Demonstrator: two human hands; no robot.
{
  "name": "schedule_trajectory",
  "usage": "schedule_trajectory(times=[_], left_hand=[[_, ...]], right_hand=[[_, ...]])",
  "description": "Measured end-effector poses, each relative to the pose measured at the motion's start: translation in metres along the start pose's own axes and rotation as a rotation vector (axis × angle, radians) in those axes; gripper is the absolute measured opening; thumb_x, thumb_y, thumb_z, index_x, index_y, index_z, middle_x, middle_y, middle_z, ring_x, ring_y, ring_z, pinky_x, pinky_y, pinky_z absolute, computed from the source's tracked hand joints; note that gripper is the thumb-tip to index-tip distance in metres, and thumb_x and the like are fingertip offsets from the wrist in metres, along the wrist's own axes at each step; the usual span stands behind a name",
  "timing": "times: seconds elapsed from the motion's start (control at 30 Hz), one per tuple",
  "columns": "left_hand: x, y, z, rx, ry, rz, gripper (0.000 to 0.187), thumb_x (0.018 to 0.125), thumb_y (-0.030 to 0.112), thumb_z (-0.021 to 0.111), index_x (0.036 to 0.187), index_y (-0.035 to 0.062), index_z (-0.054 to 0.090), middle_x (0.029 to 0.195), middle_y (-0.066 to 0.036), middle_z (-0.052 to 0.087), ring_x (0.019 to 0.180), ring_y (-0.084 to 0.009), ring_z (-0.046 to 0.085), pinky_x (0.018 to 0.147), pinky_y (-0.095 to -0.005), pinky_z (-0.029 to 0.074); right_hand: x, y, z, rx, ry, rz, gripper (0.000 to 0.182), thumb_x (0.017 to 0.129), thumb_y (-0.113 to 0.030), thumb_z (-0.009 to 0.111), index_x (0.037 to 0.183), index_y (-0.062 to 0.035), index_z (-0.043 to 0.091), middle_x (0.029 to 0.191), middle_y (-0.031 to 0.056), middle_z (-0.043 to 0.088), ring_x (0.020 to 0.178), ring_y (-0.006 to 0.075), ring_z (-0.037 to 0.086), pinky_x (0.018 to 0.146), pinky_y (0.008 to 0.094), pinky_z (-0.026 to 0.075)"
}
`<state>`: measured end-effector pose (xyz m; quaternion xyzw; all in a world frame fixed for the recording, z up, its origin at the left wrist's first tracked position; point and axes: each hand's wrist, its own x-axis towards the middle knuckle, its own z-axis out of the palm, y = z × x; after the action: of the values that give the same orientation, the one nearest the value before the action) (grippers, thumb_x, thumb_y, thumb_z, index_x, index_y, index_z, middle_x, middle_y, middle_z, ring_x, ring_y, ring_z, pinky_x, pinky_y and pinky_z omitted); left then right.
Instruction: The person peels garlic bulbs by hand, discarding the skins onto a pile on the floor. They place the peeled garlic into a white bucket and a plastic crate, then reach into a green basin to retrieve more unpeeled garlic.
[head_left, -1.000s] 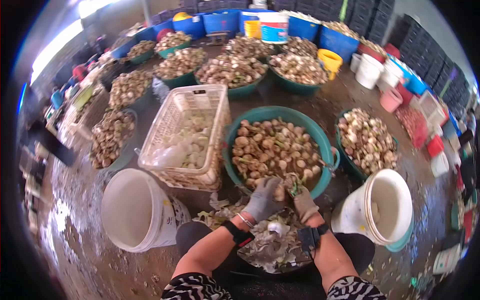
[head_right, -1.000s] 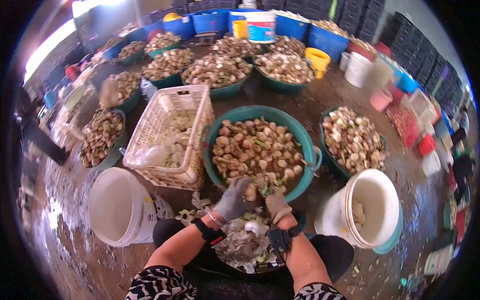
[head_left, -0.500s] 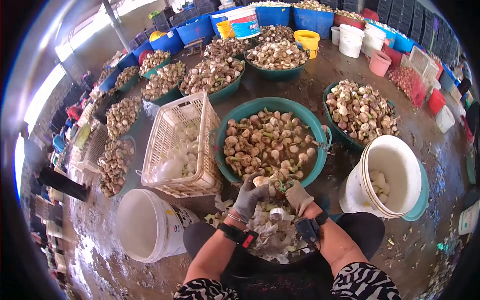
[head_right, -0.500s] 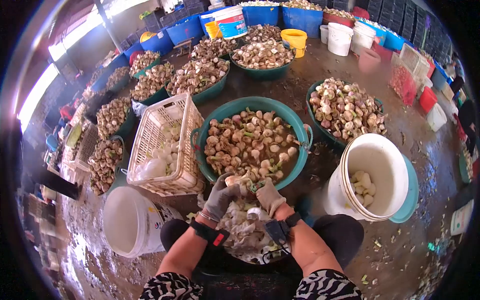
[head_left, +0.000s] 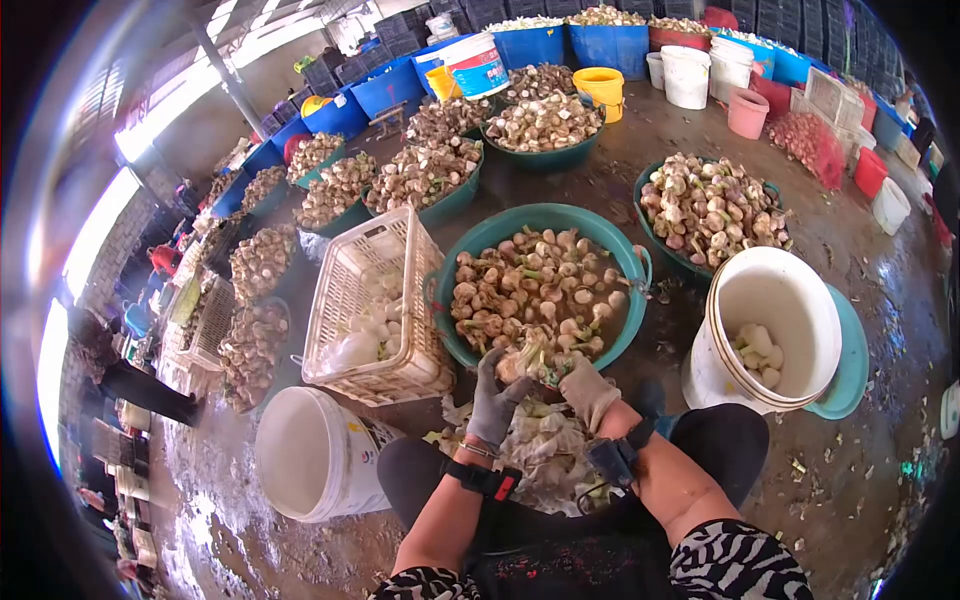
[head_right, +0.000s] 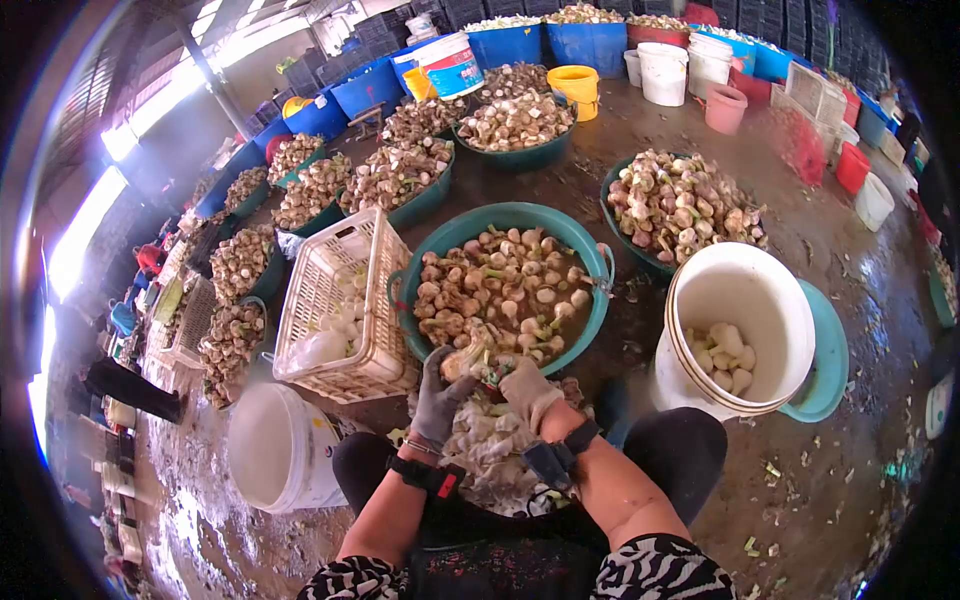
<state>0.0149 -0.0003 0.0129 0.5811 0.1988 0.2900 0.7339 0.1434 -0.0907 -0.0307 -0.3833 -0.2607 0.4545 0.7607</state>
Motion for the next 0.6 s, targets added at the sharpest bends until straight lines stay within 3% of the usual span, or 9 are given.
schedule_trajectory(times=[0.03,0.13,0.2,0.27,0.3,0.37,0.43,0.57,0.6], left_hand=[[-0.003,0.003,0.002,-0.014,-0.002,-0.009,0.062,0.078,0.009,0.067,0.129,0.0045,0.031,0.117,-0.008,0.047,0.105,-0.0161,0.048,0.09,-0.0288,0.041],[-0.012,0.005,0.009,-0.042,0.044,-0.024,0.056,0.08,0.012,0.064,0.126,0.0043,0.035,0.11,-0.008,0.052,0.098,-0.017,0.053,0.084,-0.0297,0.045],[-0.011,0.008,0.01,-0.111,0.167,-0.154,0.046,0.081,0.011,0.061,0.121,0.0042,0.041,0.104,-0.008,0.054,0.09,-0.0183,0.055,0.077,-0.0309,0.048],[-0.007,-0.003,0.004,-0.256,0.249,-0.19,0.028,0.084,0.018,0.054,0.108,0.0045,0.05,0.091,-0.008,0.058,0.075,-0.0204,0.057,0.066,-0.0338,0.05],[-0.004,-0.005,-0.001,-0.346,0.254,-0.282,0.028,0.085,0.022,0.052,0.107,0.0049,0.051,0.088,-0.008,0.058,0.073,-0.0205,0.058,0.064,-0.0339,0.05],[-0.002,-0.007,-0.014,-0.525,0.274,-0.484,0.029,0.086,0.028,0.048,0.105,0.0056,0.052,0.083,-0.008,0.059,0.068,-0.0209,0.058,0.061,-0.0342,0.048],[0.0,-0.011,-0.016,-0.427,0.221,-0.481,0.032,0.086,0.034,0.047,0.101,0.0068,0.053,0.079,-0.007,0.059,0.061,-0.0201,0.057,0.054,-0.0341,0.044],[-0.008,0.001,0.004,-0.243,0.31,-0.381,0.029,0.085,0.032,0.05,0.1,0.007,0.052,0.071,-0.005,0.058,0.058,-0.0179,0.057,0.045,-0.0302,0.043],[-0.009,0.004,0.009,-0.143,0.363,-0.346,0.028,0.085,0.031,0.051,0.099,0.0069,0.052,0.067,-0.004,0.057,0.056,-0.0175,0.057,0.043,-0.0294,0.043]], right_hand=[[-0.003,-0.002,0.007,0.148,0.028,-0.019,0.019,0.079,0.009,0.052,0.095,0.0015,0.059,0.082,-0.0006,0.057,0.07,0.0081,0.05,0.064,0.0247,0.043],[-0.004,0.002,0.005,-0.351,-0.005,0.05,0.02,0.079,0.009,0.05,0.095,0.0014,0.059,0.083,-0.0011,0.057,0.071,0.0081,0.05,0.066,0.0228,0.043],[-0.009,-0.014,0.006,-1.002,-0.292,-0.591,0.021,0.078,0.007,0.051,0.097,0.0006,0.059,0.087,0.0005,0.059,0.073,0.0106,0.052,0.068,0.0239,0.045],[-0.012,-0.015,0.005,-1.292,-0.362,-0.933,0.023,0.078,0.005,0.052,0.1,0.0001,0.058,0.091,0.0027,0.06,0.078,0.0132,0.054,0.072,0.0257,0.045],[-0.01,-0.003,-0.001,-1.27,-0.288,-0.939,0.024,0.078,0.003,0.053,0.101,0.0001,0.058,0.093,0.004,0.061,0.081,0.0145,0.055,0.074,0.0269,0.046],[-0.019,0.014,-0.006,-1.072,-0.139,-0.62,0.028,0.078,0.0,0.055,0.105,-0.0001,0.056,0.097,0.0063,0.061,0.087,0.0164,0.056,0.078,0.0288,0.046],[-0.011,0.003,-0.004,-0.718,-0.004,-0.045,0.032,0.078,-0.003,0.057,0.11,-0.0002,0.054,0.1,0.0083,0.061,0.093,0.0175,0.056,0.08,0.0303,0.045],[-0.022,-0.03,0.024,-0.395,-0.083,-0.023,0.031,0.079,-0.008,0.06,0.108,0.0006,0.056,0.102,0.0092,0.061,0.088,0.0182,0.057,0.077,0.0308,0.045],[-0.019,-0.032,0.024,-0.272,-0.072,0.175,0.028,0.08,-0.007,0.058,0.106,0.0002,0.057,0.097,0.0085,0.062,0.084,0.0169,0.057,0.076,0.03,0.044]])
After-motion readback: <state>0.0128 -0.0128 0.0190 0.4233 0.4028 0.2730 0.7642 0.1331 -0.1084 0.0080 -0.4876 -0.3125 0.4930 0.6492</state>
